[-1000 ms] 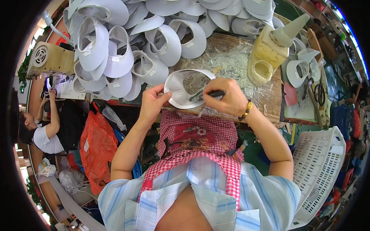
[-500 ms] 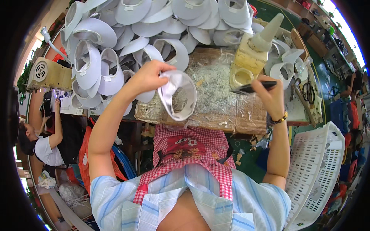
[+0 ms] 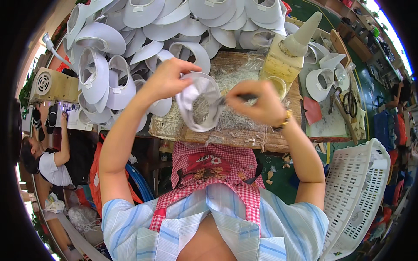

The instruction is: The person applies glue to shoe upper components using a brush and shapes and attaches the shoe parts together by hand on the workbench.

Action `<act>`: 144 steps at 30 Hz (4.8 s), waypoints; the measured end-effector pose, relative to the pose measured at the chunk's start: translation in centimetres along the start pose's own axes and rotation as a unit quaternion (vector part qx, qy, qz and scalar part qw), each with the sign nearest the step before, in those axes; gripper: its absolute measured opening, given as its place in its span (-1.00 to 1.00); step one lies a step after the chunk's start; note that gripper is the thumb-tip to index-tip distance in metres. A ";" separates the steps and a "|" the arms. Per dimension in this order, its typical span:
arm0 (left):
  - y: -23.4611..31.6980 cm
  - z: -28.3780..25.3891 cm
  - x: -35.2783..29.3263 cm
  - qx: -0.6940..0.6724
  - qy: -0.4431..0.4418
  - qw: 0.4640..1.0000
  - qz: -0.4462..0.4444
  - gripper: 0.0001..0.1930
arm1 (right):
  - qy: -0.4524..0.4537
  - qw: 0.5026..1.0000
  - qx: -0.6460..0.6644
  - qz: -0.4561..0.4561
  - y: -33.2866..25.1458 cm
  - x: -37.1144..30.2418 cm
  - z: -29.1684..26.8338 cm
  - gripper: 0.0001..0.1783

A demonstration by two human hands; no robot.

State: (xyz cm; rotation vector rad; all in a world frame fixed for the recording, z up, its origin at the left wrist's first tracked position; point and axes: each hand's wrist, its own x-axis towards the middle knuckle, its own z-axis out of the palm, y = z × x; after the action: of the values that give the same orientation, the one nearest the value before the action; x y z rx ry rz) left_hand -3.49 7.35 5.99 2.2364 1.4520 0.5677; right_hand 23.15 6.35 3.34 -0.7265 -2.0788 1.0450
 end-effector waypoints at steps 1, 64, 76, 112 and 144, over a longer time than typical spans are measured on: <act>0.3 -1.2 -0.7 -0.006 0.016 1.000 0.020 -0.64 | 0.065 0.998 0.018 0.018 0.0 -0.4 -1.8 -0.76; -2.7 11.0 -14.7 0.190 0.205 0.905 0.320 -0.74 | 0.129 0.947 0.125 0.267 6.5 4.4 2.1 -0.69; -1.2 10.1 -13.7 0.220 0.228 0.890 0.329 -0.75 | 0.114 0.968 0.170 0.145 0.5 0.0 5.2 -0.80; -20.4 -13.0 -21.8 0.138 0.529 0.810 -0.211 -0.70 | 0.281 0.937 0.188 0.082 -0.9 -8.9 -5.7 -0.44; 5.8 9.7 -6.9 -0.482 0.012 0.876 -0.005 -0.40 | 0.070 0.955 0.168 0.235 -3.1 -5.7 2.4 -0.60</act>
State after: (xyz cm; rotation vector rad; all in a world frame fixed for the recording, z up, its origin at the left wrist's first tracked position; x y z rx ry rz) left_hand 3.51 -2.32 0.26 1.4094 0.8596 1.0313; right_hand 24.19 -0.54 3.03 -1.1077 -1.5816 1.5125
